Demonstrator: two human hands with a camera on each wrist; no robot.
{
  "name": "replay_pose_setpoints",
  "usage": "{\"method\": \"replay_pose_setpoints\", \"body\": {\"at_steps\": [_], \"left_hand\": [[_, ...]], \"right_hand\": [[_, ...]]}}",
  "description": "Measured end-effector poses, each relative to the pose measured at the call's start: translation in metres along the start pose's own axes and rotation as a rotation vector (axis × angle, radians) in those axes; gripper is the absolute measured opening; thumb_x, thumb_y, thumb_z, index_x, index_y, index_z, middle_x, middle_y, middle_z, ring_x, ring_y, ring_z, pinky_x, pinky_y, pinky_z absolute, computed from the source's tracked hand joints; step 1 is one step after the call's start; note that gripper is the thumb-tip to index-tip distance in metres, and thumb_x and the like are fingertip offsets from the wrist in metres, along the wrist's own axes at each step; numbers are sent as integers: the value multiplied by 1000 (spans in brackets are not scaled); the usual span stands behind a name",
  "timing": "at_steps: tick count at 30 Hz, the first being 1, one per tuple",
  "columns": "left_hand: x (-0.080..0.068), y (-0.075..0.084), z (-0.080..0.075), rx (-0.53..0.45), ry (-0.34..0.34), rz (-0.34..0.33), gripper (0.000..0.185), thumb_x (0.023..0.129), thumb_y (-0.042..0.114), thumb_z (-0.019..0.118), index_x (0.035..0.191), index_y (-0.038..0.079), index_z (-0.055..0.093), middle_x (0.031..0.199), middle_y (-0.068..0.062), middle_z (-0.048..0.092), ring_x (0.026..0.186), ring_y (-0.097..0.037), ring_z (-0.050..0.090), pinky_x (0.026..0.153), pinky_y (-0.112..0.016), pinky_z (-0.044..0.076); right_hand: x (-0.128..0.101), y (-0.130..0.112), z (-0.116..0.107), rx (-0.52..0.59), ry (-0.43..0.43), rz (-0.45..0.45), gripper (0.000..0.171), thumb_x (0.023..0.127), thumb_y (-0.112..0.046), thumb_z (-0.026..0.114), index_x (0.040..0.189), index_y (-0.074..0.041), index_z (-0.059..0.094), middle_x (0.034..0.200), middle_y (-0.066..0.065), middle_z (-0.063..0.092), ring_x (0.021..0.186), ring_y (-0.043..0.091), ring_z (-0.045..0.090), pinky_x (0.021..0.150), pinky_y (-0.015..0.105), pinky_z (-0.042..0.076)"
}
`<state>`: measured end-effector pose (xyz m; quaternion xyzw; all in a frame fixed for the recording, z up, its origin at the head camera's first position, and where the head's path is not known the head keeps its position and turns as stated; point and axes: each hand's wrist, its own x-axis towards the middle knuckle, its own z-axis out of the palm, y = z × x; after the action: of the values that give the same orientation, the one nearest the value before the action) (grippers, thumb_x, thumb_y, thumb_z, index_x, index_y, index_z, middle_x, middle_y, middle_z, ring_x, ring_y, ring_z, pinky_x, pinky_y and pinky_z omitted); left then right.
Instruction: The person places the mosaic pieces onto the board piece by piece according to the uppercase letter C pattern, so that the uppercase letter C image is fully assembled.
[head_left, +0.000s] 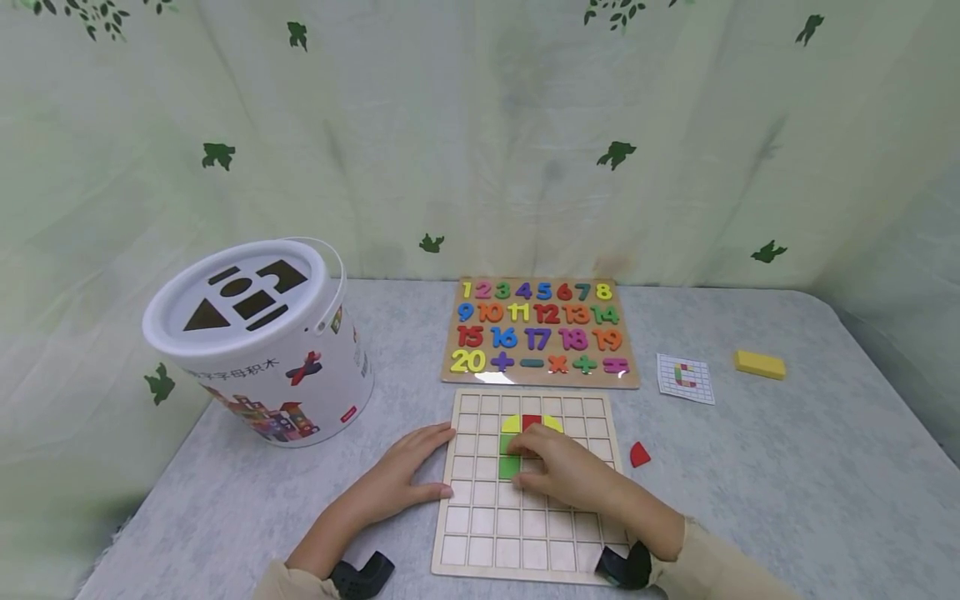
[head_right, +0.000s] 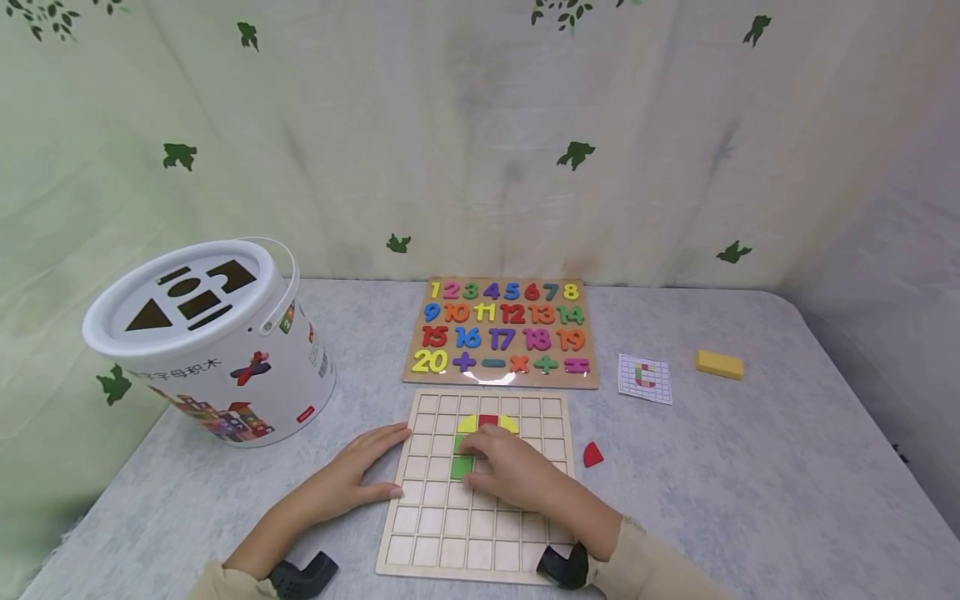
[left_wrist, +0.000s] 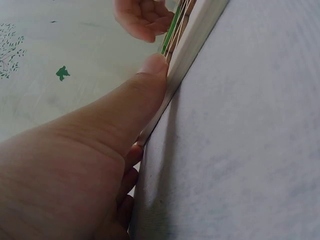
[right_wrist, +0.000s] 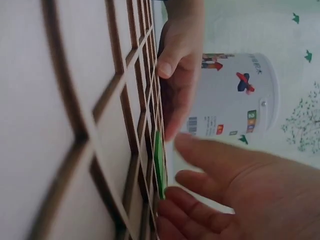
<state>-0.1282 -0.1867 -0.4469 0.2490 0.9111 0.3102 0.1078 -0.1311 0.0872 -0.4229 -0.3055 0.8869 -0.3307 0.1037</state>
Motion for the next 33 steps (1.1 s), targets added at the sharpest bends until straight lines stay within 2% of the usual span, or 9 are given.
{"method": "replay_pose_setpoints", "body": {"at_steps": [4, 9, 14, 18, 24, 33], "left_hand": [[0, 0, 0, -6, 2, 6, 79, 76, 52, 63, 140, 18, 33, 142, 2, 30, 131, -19, 22, 102, -48, 23], [0, 0, 1, -11, -2, 9, 79, 76, 51, 64, 140, 17, 33, 142, 1, 29, 130, -20, 22, 102, -48, 22], [0, 0, 0, -4, -4, 3, 78, 76, 51, 63, 140, 18, 33, 142, 1, 29, 130, -20, 22, 102, -48, 22], [0, 1, 0, -5, -5, -1, 78, 76, 51, 63, 140, 18, 33, 143, 1, 29, 131, -20, 22, 102, -48, 22], [0, 1, -1, -10, -4, -2, 79, 76, 51, 63, 140, 18, 33, 143, 1, 29, 131, -21, 22, 102, -49, 22], [0, 1, -1, -13, -9, 5, 79, 76, 53, 62, 140, 16, 33, 143, -1, 29, 131, -22, 22, 102, -50, 22]], "right_hand": [[-7, -4, -13, 41, 20, 31, 41, 83, -29, 65, 119, -12, 55, 112, -3, 54, 101, 13, 51, 84, 32, 45], [-25, -2, -33, 89, 132, 42, 44, 82, -25, 67, 122, -13, 53, 117, -3, 53, 106, 18, 51, 85, 37, 45], [-49, 10, -49, 54, 241, 66, 46, 80, -23, 69, 122, -11, 53, 118, 1, 54, 105, 23, 52, 84, 41, 46], [-67, 24, -55, 10, 299, 125, 48, 78, -23, 71, 121, -9, 54, 116, 1, 54, 100, 23, 53, 81, 41, 47], [-85, 44, -56, -34, 289, 246, 49, 77, -21, 72, 120, -6, 54, 114, 5, 55, 97, 23, 54, 79, 40, 48], [-90, 67, -51, -99, 254, 328, 50, 76, -23, 73, 118, -3, 55, 105, 4, 56, 91, 17, 53, 79, 38, 47]]}}
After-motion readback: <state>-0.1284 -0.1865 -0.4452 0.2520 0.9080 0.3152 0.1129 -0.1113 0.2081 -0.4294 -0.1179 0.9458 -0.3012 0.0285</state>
